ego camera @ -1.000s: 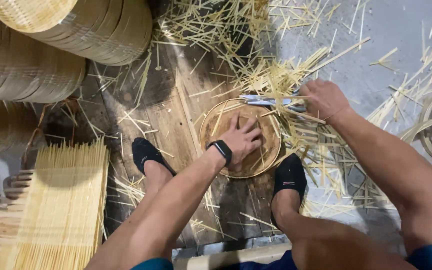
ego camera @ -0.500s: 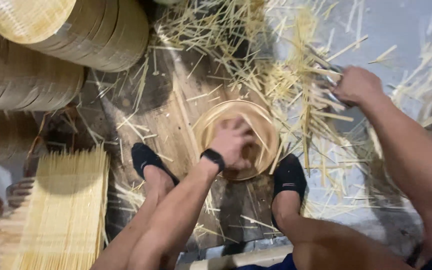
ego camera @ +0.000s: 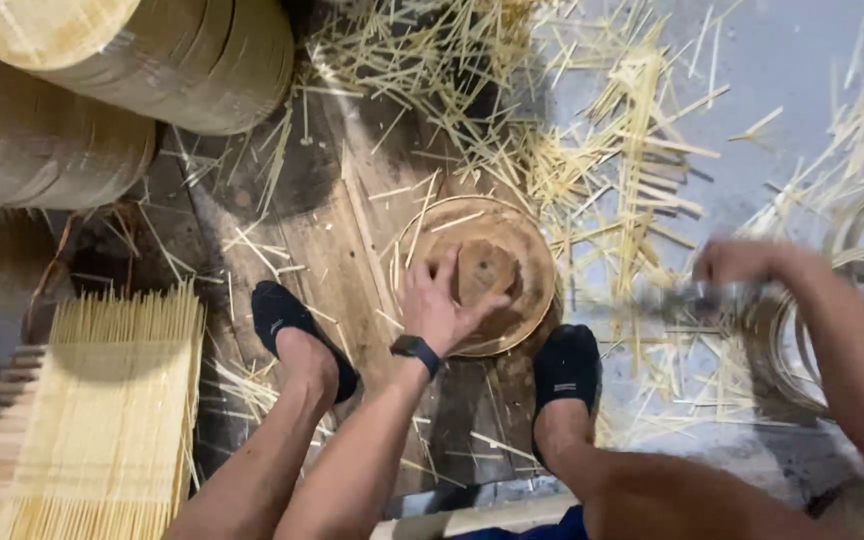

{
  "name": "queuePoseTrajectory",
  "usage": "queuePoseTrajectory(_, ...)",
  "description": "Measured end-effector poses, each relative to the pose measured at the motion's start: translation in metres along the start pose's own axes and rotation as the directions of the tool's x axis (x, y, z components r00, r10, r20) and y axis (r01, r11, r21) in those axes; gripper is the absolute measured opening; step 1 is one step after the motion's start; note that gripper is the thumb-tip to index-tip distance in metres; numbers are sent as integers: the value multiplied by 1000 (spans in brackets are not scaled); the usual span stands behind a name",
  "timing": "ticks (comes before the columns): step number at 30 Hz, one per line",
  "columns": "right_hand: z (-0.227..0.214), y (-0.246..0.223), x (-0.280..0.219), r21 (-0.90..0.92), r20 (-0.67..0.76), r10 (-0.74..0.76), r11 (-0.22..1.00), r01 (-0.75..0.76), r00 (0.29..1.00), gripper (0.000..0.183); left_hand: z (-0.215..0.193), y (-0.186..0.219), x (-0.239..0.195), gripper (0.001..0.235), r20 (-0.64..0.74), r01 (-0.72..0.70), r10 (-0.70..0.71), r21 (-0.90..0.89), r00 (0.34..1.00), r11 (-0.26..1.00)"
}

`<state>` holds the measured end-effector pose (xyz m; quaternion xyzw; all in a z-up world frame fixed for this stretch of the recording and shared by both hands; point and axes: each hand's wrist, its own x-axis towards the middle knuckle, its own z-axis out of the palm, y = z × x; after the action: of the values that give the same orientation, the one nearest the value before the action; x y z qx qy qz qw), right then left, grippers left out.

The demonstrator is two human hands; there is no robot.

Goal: The person sits on the floor weaving a bamboo basket lid. They weave thin bamboo strips into a flat woven panel, fit a circular bamboo rim around the panel, trim excess strips with scissors, and press the woven piece onto a round wooden form, handling bamboo strips, scissors, and a wooden mold.

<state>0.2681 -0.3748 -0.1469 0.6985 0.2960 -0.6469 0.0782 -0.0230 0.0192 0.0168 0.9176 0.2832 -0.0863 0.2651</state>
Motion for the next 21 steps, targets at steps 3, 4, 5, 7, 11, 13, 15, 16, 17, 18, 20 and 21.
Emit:
queuePoseTrajectory(3,-53,-10,-3,501,-400,241,865,-9,884,43,-1,-21,25,93,57,192,-184,-212,981,958)
queuePoseTrajectory(4,-66,-25,-5,539,-560,349,842,10,752,43,10,-42,43,81,-125,89,-114,-186,986,978)
queuePoseTrajectory(5,-78,-39,-8,574,-680,450,818,38,578,49,20,-61,62,70,-302,-7,-36,-142,953,990)
queuePoseTrajectory(7,-68,-68,-16,503,-722,450,863,-48,526,44,13,-52,86,61,-135,-20,-15,-252,991,968)
queuePoseTrajectory(11,-15,-71,22,173,-919,165,985,-11,357,59,45,-46,130,49,53,-274,286,-163,957,948)
queuePoseTrajectory(13,-1,-138,-5,350,-843,249,927,135,476,53,6,9,125,51,186,-193,207,-90,961,977)
queuePoseTrajectory(15,9,-192,-11,507,-770,292,820,265,568,52,-2,29,134,53,278,-136,132,-3,951,991)
queuePoseTrajectory(16,17,-211,-4,581,-708,198,710,399,678,40,12,24,141,51,298,-162,154,0,942,987)
queuePoseTrajectory(17,26,-230,3,654,-646,77,568,500,759,30,26,18,148,48,317,-187,176,3,932,982)
queuePoseTrajectory(18,29,-231,6,662,-635,78,567,490,768,30,35,16,148,48,328,-179,169,0,929,984)
queuePoseTrajectory(20,30,-233,14,731,-629,145,444,518,764,27,53,12,154,56,264,12,31,-157,964,987)
queuePoseTrajectory(21,31,-236,12,732,-627,149,446,514,764,27,57,12,149,56,266,12,32,-161,963,987)
